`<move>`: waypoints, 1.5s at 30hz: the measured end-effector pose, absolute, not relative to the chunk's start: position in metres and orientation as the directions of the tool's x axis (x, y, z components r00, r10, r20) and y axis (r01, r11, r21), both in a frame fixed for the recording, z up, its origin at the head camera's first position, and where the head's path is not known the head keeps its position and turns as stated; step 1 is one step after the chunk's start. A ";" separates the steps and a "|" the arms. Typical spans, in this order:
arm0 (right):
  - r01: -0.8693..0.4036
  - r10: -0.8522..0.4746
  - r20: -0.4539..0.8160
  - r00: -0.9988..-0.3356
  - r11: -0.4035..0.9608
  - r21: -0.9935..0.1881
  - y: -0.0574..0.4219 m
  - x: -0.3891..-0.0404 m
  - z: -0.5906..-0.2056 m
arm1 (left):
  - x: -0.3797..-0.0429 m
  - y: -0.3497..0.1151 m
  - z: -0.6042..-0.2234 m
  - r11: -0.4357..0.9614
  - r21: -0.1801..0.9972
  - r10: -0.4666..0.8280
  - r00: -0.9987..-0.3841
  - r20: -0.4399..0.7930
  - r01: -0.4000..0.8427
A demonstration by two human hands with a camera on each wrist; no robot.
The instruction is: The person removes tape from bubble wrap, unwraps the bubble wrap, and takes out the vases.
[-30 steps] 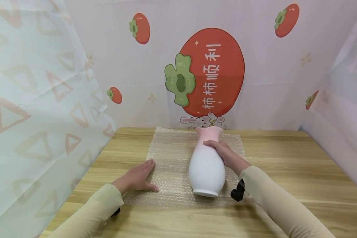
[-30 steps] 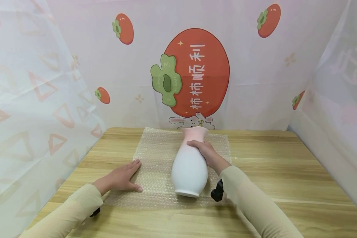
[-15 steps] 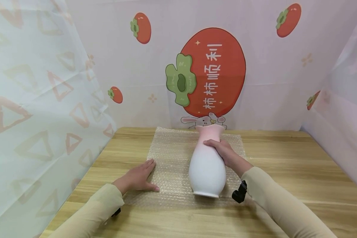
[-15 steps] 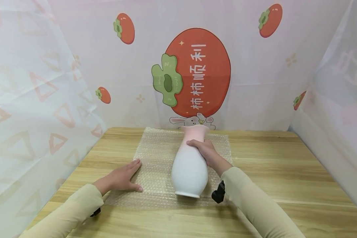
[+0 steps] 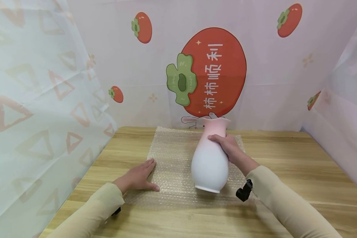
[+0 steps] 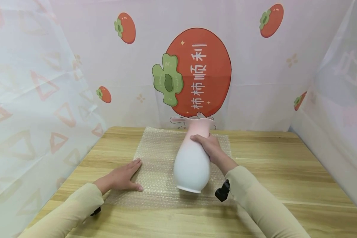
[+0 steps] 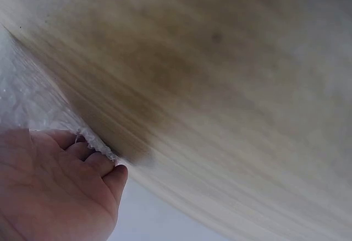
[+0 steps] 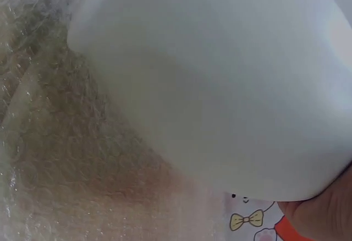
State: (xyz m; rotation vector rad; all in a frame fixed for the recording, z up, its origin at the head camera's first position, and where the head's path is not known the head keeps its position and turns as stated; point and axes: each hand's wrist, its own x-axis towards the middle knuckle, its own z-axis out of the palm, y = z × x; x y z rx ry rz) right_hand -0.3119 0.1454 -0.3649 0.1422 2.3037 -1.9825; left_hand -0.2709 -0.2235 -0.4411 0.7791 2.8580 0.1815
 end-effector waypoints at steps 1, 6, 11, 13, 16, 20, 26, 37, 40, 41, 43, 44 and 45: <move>0.124 0.007 -0.124 -0.992 0.149 -0.981 0.146 -0.311 -0.363 | -0.271 -0.223 -0.441 0.856 0.160 0.513 -0.848 -0.136 0.492; 0.090 0.013 -0.089 -0.996 0.163 -0.982 0.147 -0.308 -0.358 | -0.271 -0.223 -0.440 0.855 0.161 0.515 -0.845 -0.142 0.493; 0.063 0.037 -0.057 -0.998 0.200 -0.978 0.151 -0.306 -0.354 | -0.271 -0.223 -0.439 0.855 0.167 0.513 -0.847 -0.141 0.490; 0.040 0.045 -0.032 -0.998 0.208 -0.977 0.153 -0.305 -0.353 | -0.270 -0.223 -0.439 0.856 0.165 0.513 -0.846 -0.143 0.490; -0.008 0.058 0.021 -0.998 0.216 -0.976 0.156 -0.304 -0.351 | -0.270 -0.222 -0.439 0.857 0.164 0.511 -0.847 -0.147 0.489; -0.076 0.087 0.099 -0.991 0.232 -0.970 0.160 -0.303 -0.349 | -0.269 -0.223 -0.439 0.859 0.167 0.507 -0.849 -0.149 0.484; -0.131 0.152 0.178 -0.972 0.277 -0.952 0.166 -0.299 -0.346 | -0.269 -0.223 -0.439 0.860 0.174 0.505 -0.850 -0.151 0.480; -0.217 0.253 0.304 -0.918 0.320 -0.922 0.176 -0.294 -0.344 | -0.267 -0.224 -0.442 0.858 0.165 0.509 -0.849 -0.142 0.486; -0.265 0.266 0.359 -0.894 0.331 -0.906 0.178 -0.292 -0.344 | -0.267 -0.224 -0.441 0.856 0.166 0.512 -0.847 -0.141 0.490; -0.283 0.267 0.379 -0.886 0.335 -0.898 0.179 -0.292 -0.344 | -0.268 -0.224 -0.441 0.854 0.167 0.514 -0.846 -0.139 0.492; -0.325 0.266 0.421 -0.867 0.337 -0.884 0.181 -0.291 -0.344 | -0.268 -0.223 -0.440 0.852 0.165 0.518 -0.844 -0.137 0.496; -0.344 0.266 0.439 -0.858 0.338 -0.876 0.182 -0.290 -0.344 | -0.269 -0.223 -0.440 0.852 0.163 0.519 -0.844 -0.135 0.498; -0.362 0.266 0.459 -0.848 0.342 -0.867 0.183 -0.290 -0.345 | -0.270 -0.223 -0.440 0.851 0.159 0.521 -0.843 -0.135 0.500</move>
